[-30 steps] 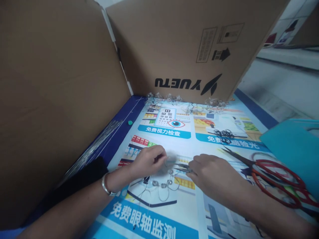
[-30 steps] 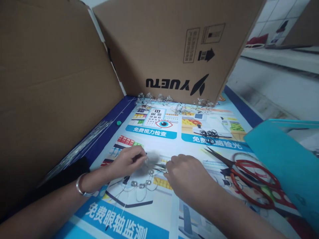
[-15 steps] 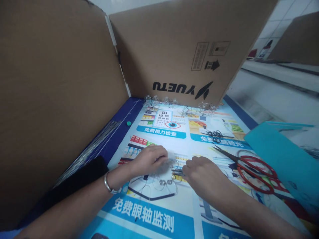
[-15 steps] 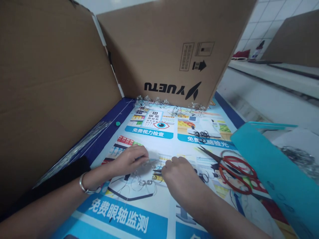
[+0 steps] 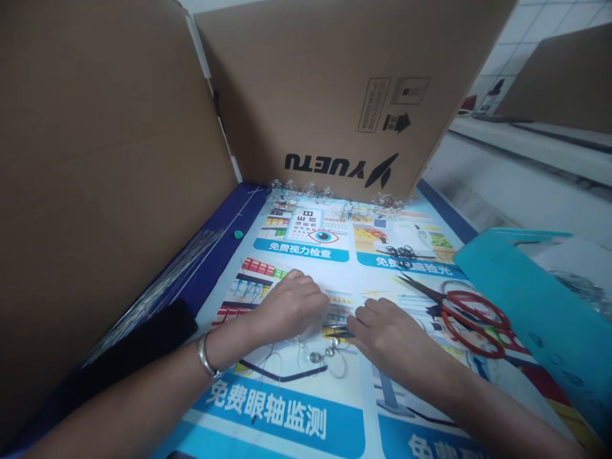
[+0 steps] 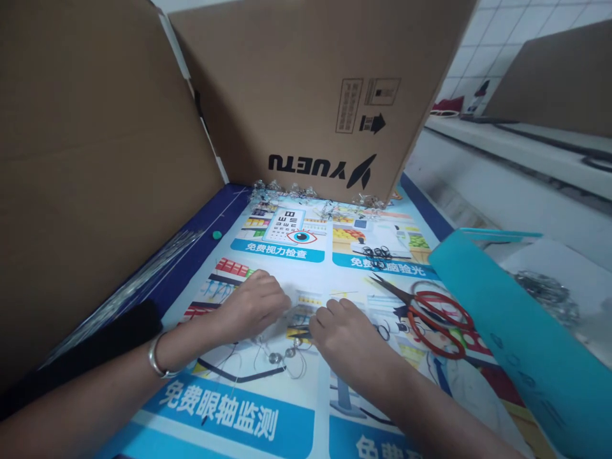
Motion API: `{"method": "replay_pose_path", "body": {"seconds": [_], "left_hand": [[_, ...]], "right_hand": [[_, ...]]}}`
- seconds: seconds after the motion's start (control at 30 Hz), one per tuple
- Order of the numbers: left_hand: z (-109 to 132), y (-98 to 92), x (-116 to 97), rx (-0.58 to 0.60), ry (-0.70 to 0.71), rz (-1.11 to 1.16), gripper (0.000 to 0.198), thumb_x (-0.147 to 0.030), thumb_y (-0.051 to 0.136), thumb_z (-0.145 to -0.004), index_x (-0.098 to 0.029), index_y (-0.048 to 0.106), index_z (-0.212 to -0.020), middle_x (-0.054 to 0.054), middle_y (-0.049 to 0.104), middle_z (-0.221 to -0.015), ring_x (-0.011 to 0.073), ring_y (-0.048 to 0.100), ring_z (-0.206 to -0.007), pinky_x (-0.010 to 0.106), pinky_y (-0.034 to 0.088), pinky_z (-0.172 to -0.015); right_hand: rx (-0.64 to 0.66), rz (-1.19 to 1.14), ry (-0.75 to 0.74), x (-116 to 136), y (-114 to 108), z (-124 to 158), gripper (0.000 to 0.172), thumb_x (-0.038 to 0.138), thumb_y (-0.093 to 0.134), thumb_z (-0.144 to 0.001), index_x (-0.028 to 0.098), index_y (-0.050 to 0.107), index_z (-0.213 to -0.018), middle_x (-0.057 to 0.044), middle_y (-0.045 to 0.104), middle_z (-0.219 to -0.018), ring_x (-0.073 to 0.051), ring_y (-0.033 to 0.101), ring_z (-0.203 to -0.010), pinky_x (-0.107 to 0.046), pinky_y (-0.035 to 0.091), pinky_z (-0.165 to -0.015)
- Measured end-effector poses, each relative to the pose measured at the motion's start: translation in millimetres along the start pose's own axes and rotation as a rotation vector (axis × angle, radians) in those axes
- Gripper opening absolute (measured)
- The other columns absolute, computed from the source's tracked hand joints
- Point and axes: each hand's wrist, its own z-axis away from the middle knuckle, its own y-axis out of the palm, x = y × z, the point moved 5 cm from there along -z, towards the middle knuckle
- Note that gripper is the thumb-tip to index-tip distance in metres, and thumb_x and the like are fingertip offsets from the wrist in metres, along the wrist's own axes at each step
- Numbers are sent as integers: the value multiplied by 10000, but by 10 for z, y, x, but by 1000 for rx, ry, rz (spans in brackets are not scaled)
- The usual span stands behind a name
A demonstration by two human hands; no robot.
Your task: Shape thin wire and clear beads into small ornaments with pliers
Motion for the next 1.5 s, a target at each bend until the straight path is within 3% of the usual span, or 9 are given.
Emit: {"method": "replay_pose_path", "body": {"seconds": [0.2, 0.47, 0.93, 1.23, 1.5], "left_hand": [[-24, -25, -91, 22, 110, -145, 211, -134, 427, -888, -167, 546, -717, 7, 516, -652, 149, 440, -687, 307, 302, -669], [-38, -29, -166, 36, 187, -231, 122, -141, 463, -886, -169, 551, -807, 1, 514, -684, 163, 422, -690, 329, 310, -666], [-77, 7, -243, 106, 271, -275, 188, -148, 419, -913, -177, 515, -754, 14, 525, -710, 175, 428, -706, 342, 309, -677], [-60, 2, -133, 122, 193, -238, 125, -150, 458, -893, -167, 519, -786, 11, 523, -721, 176, 419, -720, 327, 321, -683], [32, 40, 77, 79, -81, -79, 139, -118, 451, -840, -159, 516, -724, 18, 532, -701, 162, 452, -713, 289, 342, -662]], "right_hand": [[-83, -53, -19, -33, 22, 36, 93, 189, 575, -824, 182, 550, -734, -21, 553, -708, -181, 447, -695, -321, 261, -632], [-64, -66, -72, -70, 37, 47, 131, 202, 512, -870, 185, 534, -742, -20, 543, -711, -182, 436, -693, -323, 266, -643], [-81, -40, -107, -113, 71, 49, 158, 190, 488, -868, 183, 531, -715, -25, 544, -692, -174, 459, -687, -328, 279, -655], [-81, -69, -68, -175, 129, 69, 127, 256, 492, -877, 189, 552, -787, -20, 555, -720, -181, 463, -716, -319, 287, -687], [-31, -50, 73, -303, 189, 65, 182, 365, 529, -862, 192, 588, -854, -58, 560, -804, -191, 479, -788, -299, 292, -670]]}}
